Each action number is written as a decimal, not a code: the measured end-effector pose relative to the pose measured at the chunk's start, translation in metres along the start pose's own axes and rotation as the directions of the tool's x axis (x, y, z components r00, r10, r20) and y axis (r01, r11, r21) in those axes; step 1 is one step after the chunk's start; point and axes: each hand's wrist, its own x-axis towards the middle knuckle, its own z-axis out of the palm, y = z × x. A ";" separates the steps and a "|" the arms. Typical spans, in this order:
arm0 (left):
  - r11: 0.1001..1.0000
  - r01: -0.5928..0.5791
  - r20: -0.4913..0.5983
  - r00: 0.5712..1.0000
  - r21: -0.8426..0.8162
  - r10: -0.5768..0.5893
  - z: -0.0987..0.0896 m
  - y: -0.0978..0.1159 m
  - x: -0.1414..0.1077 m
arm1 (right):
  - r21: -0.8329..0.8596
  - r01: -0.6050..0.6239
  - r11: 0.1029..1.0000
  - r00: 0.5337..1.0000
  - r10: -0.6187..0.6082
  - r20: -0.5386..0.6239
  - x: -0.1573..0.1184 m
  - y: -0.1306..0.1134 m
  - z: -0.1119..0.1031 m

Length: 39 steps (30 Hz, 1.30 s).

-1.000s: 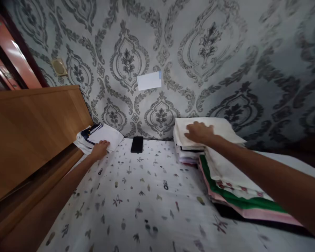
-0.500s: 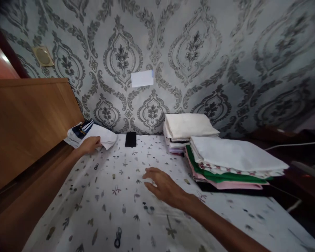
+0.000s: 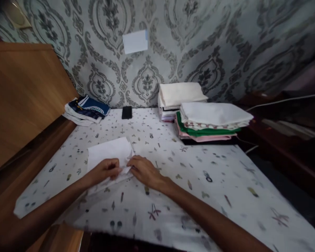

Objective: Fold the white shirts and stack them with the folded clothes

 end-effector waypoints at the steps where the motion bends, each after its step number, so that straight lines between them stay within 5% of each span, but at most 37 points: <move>1: 0.997 -0.003 -0.046 0.999 0.083 0.007 -0.003 0.002 -0.005 | -0.011 -0.014 1.000 1.000 0.014 -0.005 -0.003 -0.001 0.001; 4: 0.927 0.064 -0.141 0.990 0.371 -0.012 -0.011 0.009 -0.025 | -0.064 -0.008 0.998 1.000 0.007 -0.017 -0.008 -0.007 0.000; 8: 0.711 0.195 -0.236 0.971 0.676 -0.042 -0.018 0.008 -0.057 | -0.208 0.030 0.978 0.999 -0.032 -0.006 -0.010 -0.011 0.000; 14: 0.458 0.405 -0.377 0.913 0.791 -0.157 -0.027 -0.007 -0.082 | -0.504 0.110 0.857 0.994 -0.107 0.034 0.007 -0.023 0.000; 17: 0.439 0.449 -0.435 0.889 0.778 -0.140 -0.046 -0.002 -0.091 | -0.525 0.162 0.836 0.980 -0.200 -0.016 0.018 -0.042 -0.004; 20: 0.595 0.459 -0.541 0.839 0.660 -0.047 -0.078 0.019 -0.098 | -0.444 0.299 0.845 0.920 -0.379 -0.100 0.025 -0.073 -0.010; 22: 0.777 0.353 -0.594 0.804 0.520 0.032 -0.099 0.040 -0.095 | -0.278 0.388 0.879 0.888 -0.437 -0.142 0.029 -0.096 -0.016; 25: 0.934 -0.038 -0.657 0.700 0.356 0.279 -0.116 0.077 -0.067 | 0.114 0.369 0.922 0.901 -0.326 -0.286 0.036 -0.125 -0.033; 27: 0.888 -0.317 -0.627 0.628 0.334 0.460 -0.114 0.098 -0.039 | 0.350 0.335 0.875 0.875 -0.151 -0.459 0.040 -0.133 -0.051; 29: 0.787 -0.480 -0.496 0.611 0.387 0.617 -0.104 0.111 -0.012 | 0.513 0.344 0.786 0.779 0.067 -0.624 0.042 -0.125 -0.071; 33: 0.699 -0.464 -0.218 0.727 0.544 0.652 -0.080 0.099 0.009 | 0.722 0.288 0.630 0.603 0.466 -0.647 0.028 -0.064 -0.099; 37: 0.711 -0.130 -0.194 0.914 0.692 0.356 -0.062 0.041 -0.016 | 0.861 0.070 0.505 0.463 0.747 -0.476 -0.012 0.013 -0.089; 39: 0.730 0.028 -0.234 0.955 0.683 0.183 -0.053 0.008 -0.032 | 0.893 -0.020 0.450 0.400 0.822 -0.405 -0.030 0.040 -0.073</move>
